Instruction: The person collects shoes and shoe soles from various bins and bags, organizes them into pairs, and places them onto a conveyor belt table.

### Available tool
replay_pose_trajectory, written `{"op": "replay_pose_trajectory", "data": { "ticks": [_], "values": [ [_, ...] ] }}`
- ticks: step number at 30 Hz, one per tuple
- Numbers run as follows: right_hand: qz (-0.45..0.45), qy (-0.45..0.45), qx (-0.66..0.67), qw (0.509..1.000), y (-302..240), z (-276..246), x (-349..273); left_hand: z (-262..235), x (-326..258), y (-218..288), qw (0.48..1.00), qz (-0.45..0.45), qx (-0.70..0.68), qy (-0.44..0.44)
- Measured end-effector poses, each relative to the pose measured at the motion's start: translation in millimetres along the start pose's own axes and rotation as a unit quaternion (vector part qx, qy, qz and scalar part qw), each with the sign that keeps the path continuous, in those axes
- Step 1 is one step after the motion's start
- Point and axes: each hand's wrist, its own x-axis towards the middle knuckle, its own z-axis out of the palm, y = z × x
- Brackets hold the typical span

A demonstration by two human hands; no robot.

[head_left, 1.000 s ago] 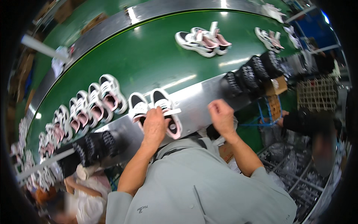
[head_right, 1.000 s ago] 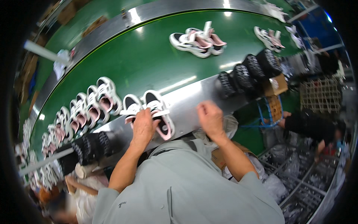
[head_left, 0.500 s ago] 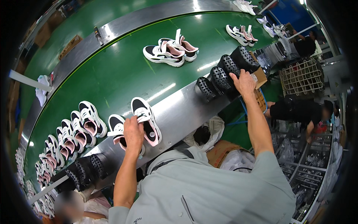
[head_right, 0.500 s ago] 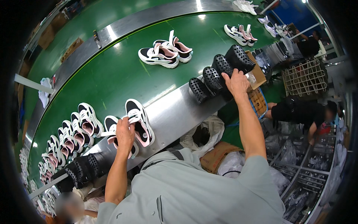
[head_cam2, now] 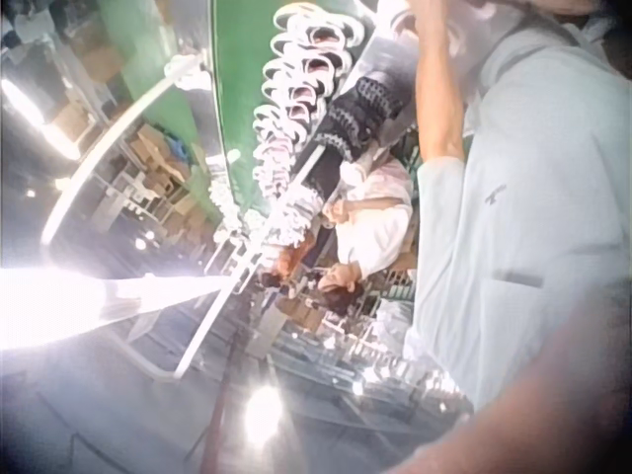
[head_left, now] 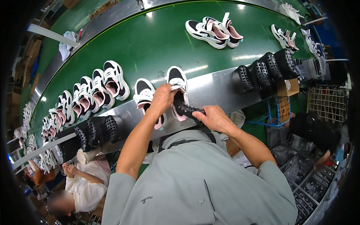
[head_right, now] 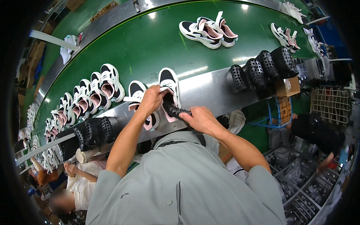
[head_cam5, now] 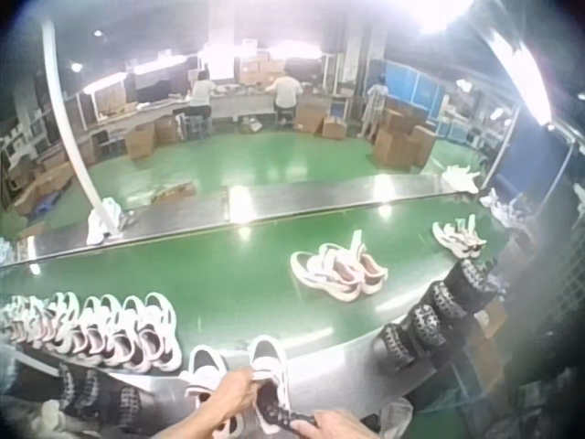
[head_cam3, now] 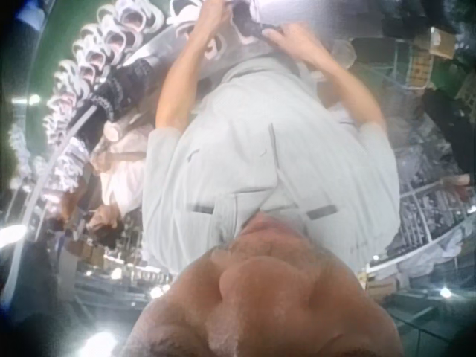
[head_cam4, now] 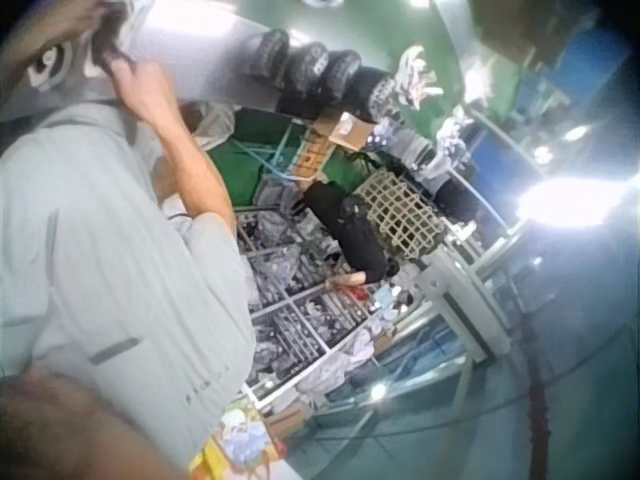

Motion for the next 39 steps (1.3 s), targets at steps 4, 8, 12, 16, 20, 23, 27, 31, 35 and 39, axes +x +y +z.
{"op": "replay_pose_trajectory", "data": {
  "ticks": [4, 8, 12, 16, 20, 23, 27, 31, 35, 39],
  "values": [
    [0.033, 0.067, -0.033, 0.997, 1, -8, 9, 3, -3, 14, 0.998, 0.052, 0.033, -0.028],
    [-0.005, 0.169, -0.151, 0.974, 3, 42, 40, 18, 8, 30, 0.984, 0.173, 0.024, -0.011],
    [-0.11, 0.228, -0.158, 0.955, 5, 49, 47, 18, 11, 15, 0.995, 0.097, -0.018, 0.032],
    [-0.096, 0.221, -0.181, 0.954, 22, 66, 51, 24, -5, 14, 0.992, 0.053, -0.115, 0.021],
    [-0.123, 0.251, -0.195, 0.94, 41, 74, 75, 27, -2, 23, 0.991, 0.097, -0.083, 0.042],
    [-0.173, 0.258, 0.0, 0.951, 36, 54, 57, 21, -11, 28, 0.981, -0.066, -0.178, 0.043],
    [-0.142, 0.28, -0.022, 0.949, 48, 53, 72, 53, -28, 28, 0.974, -0.155, -0.164, 0.03],
    [-0.047, 0.211, -0.078, 0.973, 43, 53, 91, 70, -17, 31, 0.971, -0.202, -0.08, 0.099],
    [-0.104, 0.256, -0.09, 0.957, 53, 65, 100, 51, -27, 41, 0.971, -0.156, -0.136, 0.117],
    [-0.051, 0.234, -0.098, 0.966, 57, 63, 95, 6, -102, 62, 0.976, -0.184, 0.059, 0.101]
  ]
}}
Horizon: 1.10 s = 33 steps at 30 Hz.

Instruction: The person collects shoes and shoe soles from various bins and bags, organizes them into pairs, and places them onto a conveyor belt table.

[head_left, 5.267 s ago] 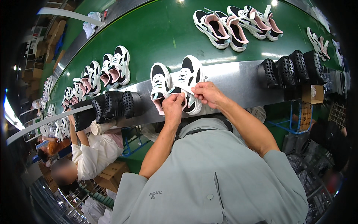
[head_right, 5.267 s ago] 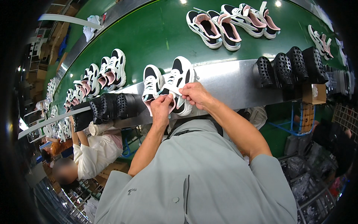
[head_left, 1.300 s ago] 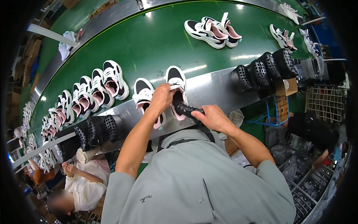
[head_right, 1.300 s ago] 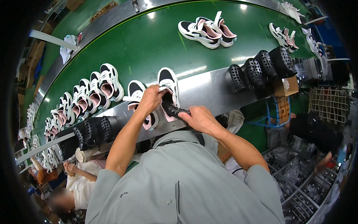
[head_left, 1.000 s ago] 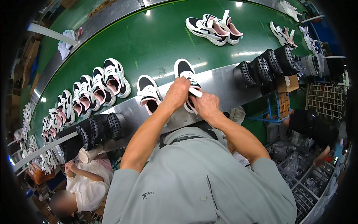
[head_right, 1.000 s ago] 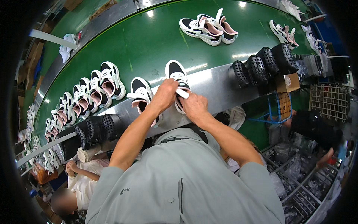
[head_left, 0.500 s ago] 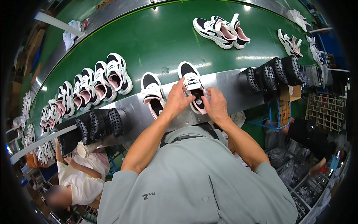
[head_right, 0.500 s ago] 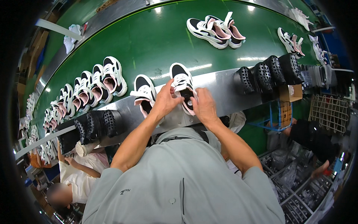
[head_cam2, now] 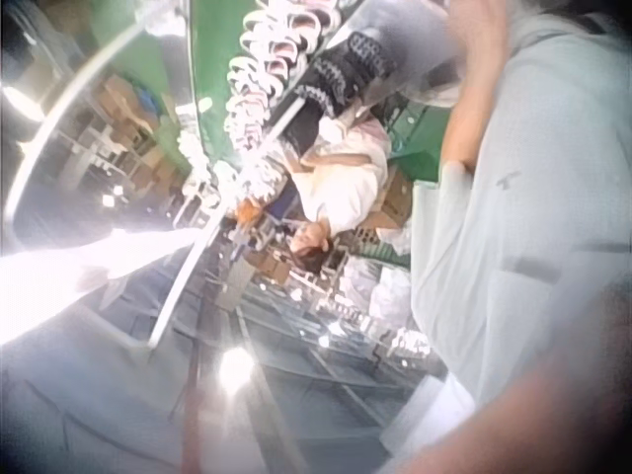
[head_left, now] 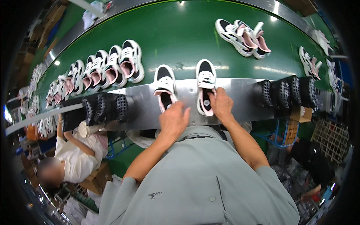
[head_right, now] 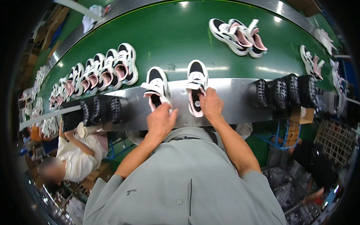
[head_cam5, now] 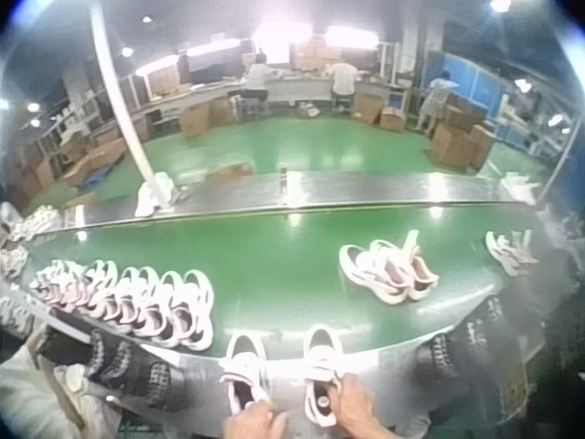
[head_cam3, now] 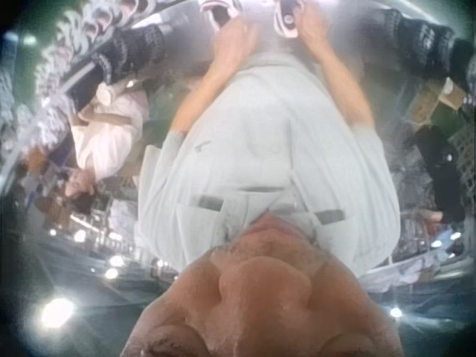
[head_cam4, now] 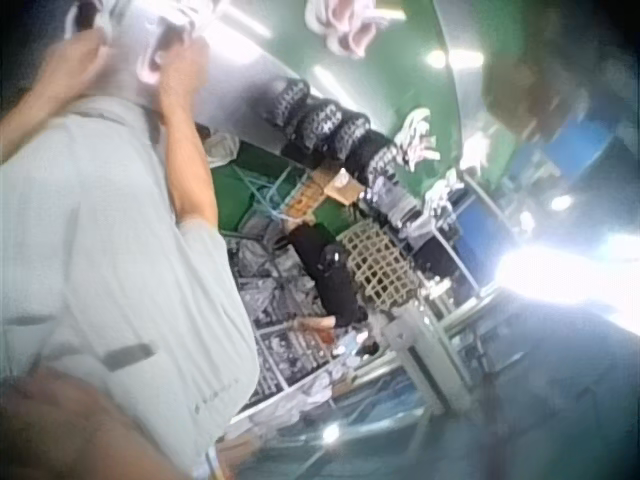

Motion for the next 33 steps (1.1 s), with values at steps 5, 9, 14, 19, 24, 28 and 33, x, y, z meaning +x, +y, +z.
{"op": "replay_pose_trajectory", "data": {
  "ticks": [5, 9, 14, 19, 24, 28, 33],
  "values": [
    [-0.011, -0.024, -0.005, 1.0, -1, 2, -1, -19, -18, -63, 0.983, -0.17, 0.024, 0.065],
    [-0.034, -0.06, -0.003, 0.998, -12, 5, 3, 32, 23, -86, 0.987, -0.072, -0.142, 0.018],
    [-0.008, -0.148, -0.044, 0.988, -29, -25, -2, 15, 16, -54, 0.989, -0.082, -0.123, 0.027],
    [-0.023, -0.201, -0.011, 0.979, -48, -72, -25, -121, -46, -102, 0.927, -0.094, 0.18, 0.314],
    [-0.042, -0.246, 0.103, 0.963, -85, -48, -31, -179, -85, -209, 0.842, -0.263, 0.24, 0.405],
    [-0.047, -0.3, 0.116, 0.946, -107, -35, -37, -193, -87, -250, 0.877, -0.268, 0.167, 0.363],
    [-0.023, -0.223, 0.223, 0.949, -132, -49, -35, -230, -77, -142, 0.877, -0.239, 0.08, 0.409]
  ]
}}
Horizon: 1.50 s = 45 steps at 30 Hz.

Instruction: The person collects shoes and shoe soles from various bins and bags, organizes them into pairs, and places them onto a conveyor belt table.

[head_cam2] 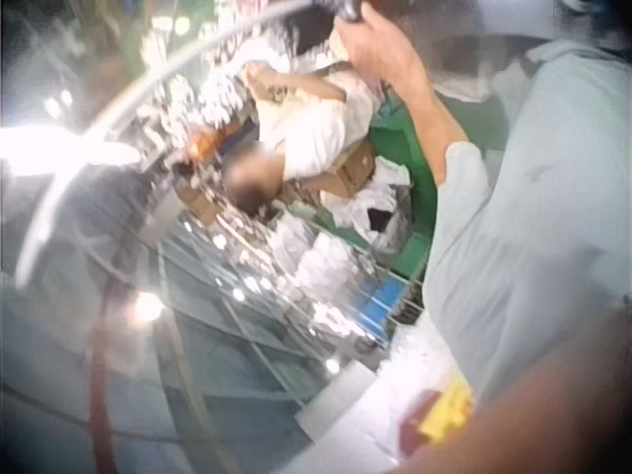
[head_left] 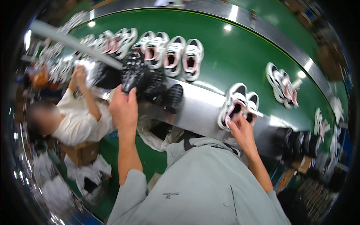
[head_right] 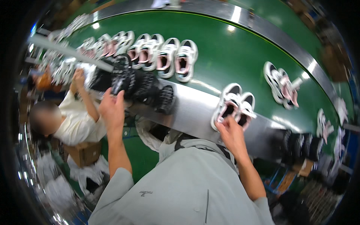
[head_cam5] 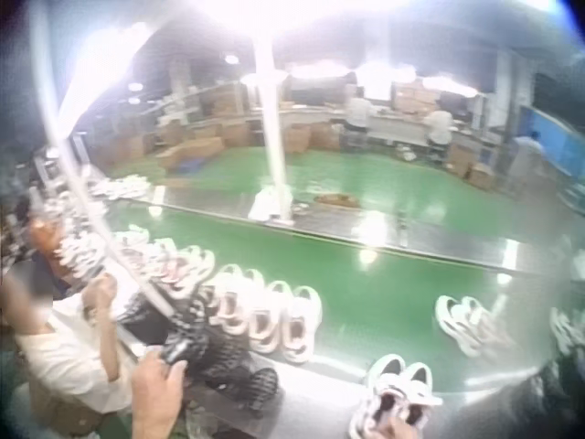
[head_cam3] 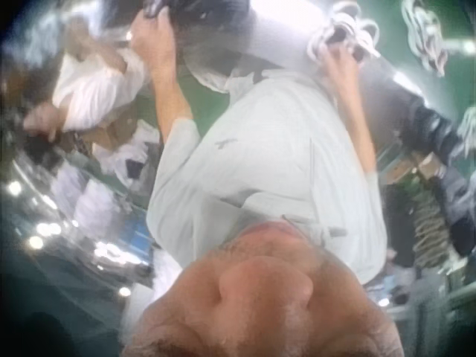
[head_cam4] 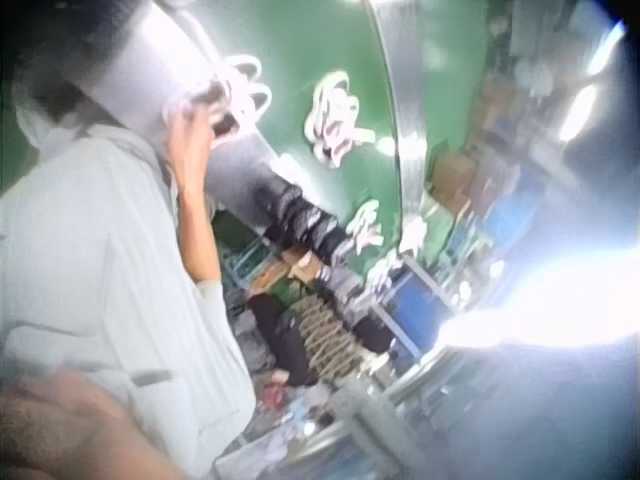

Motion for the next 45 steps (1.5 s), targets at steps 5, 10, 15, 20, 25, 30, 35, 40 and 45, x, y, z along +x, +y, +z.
{"op": "replay_pose_trajectory", "data": {
  "ticks": [5, 10, 15, 20, 25, 30, 35, 40, 45],
  "values": [
    [0.009, -0.082, 0.371, 0.925, -48, 44, 20, 39, -72, 73, 0.94, 0.293, -0.136, -0.109],
    [0.161, -0.105, 0.507, 0.84, -1, 7, 7, 68, -125, 112, 0.862, 0.31, -0.18, -0.359],
    [0.141, -0.234, 0.41, 0.87, 40, -2, -20, 144, -138, 126, 0.829, 0.207, -0.335, -0.398],
    [-0.025, 0.028, -0.199, 0.979, 4, -23, -64, 178, -148, 135, 0.739, -0.098, -0.447, -0.495],
    [-0.029, 0.056, -0.242, 0.968, 18, -24, -69, 184, -154, 158, 0.713, -0.146, -0.417, -0.544],
    [-0.017, 0.068, -0.24, 0.968, 31, -43, -55, 216, -136, 167, 0.878, 0.364, -0.202, -0.236],
    [-0.029, 0.102, -0.299, 0.948, 33, -45, -30, 239, -125, 167, 0.786, 0.438, -0.235, -0.368],
    [-0.113, 0.146, -0.366, 0.912, 84, 10, 20, 230, -140, 164, 0.774, 0.339, -0.262, -0.466],
    [-0.158, 0.131, -0.309, 0.929, 89, 10, 2, 229, -131, 153, 0.758, 0.265, -0.302, -0.514]
  ]
}}
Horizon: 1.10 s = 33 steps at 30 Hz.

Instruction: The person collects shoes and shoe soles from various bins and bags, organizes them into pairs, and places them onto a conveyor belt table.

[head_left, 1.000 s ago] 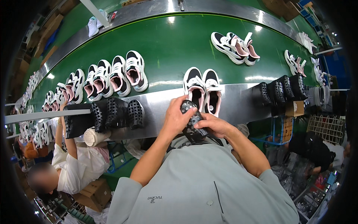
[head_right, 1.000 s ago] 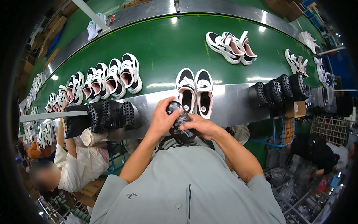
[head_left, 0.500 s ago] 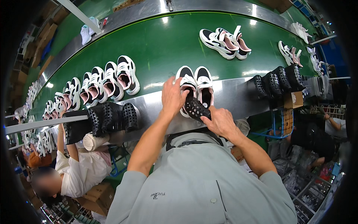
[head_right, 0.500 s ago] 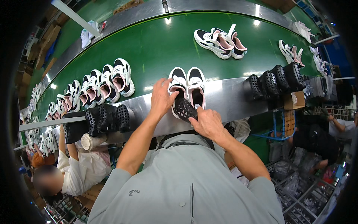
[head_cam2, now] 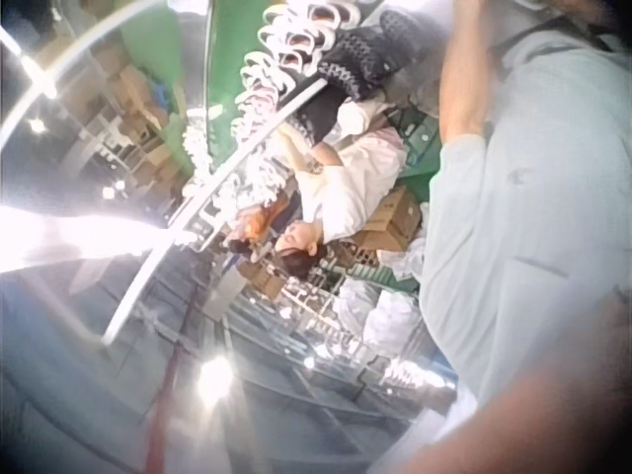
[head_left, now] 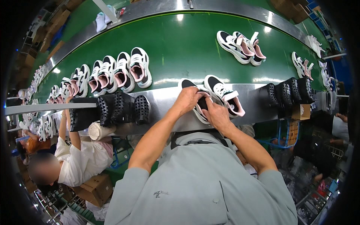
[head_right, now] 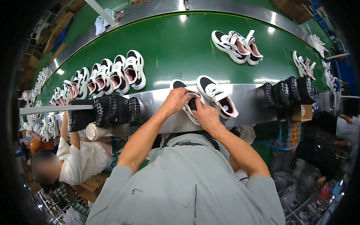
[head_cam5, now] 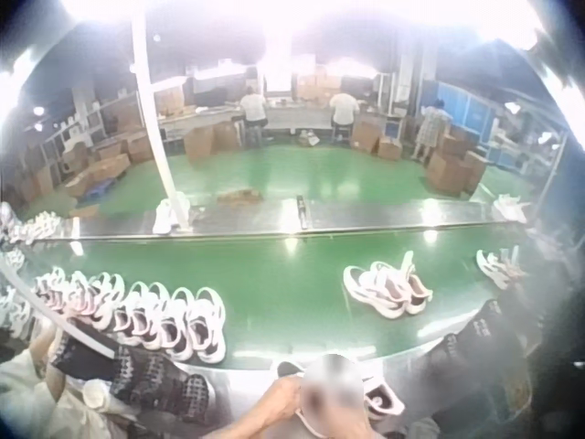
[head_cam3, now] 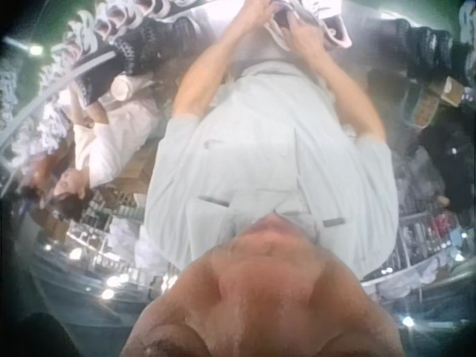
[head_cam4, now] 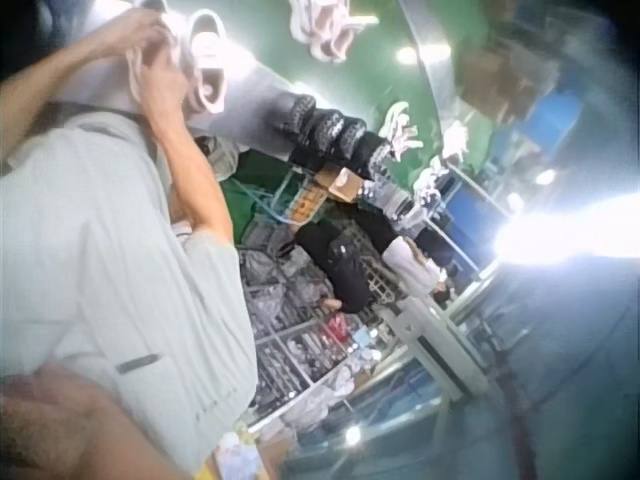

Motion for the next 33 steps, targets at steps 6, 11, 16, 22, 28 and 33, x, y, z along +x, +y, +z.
{"op": "replay_pose_trajectory", "data": {
  "ticks": [6, 11, 16, 22, 28, 33],
  "values": [
    [-0.024, 0.077, -0.02, 0.997, 7, 23, 21, -1, 5, 8, 0.996, 0.028, 0.088, 0.01],
    [0.093, 0.096, 0.073, 0.988, -8, 43, 37, -12, 6, -1, 0.995, 0.086, 0.042, 0.03],
    [0.141, 0.099, 0.26, 0.95, -1, 11, 2, 11, -44, -7, 0.976, -0.122, 0.145, 0.112],
    [0.044, -0.024, 0.302, 0.952, 7, -3, 71, 38, -44, 0, 0.951, -0.268, 0.087, 0.13],
    [-0.029, -0.052, 0.29, 0.955, 27, -1, 62, 36, -39, -28, 0.967, -0.167, 0.082, 0.173],
    [0.029, 0.029, 0.229, 0.973, 27, 30, 62, 47, -36, -37, 0.972, -0.147, 0.109, 0.151]
  ]
}}
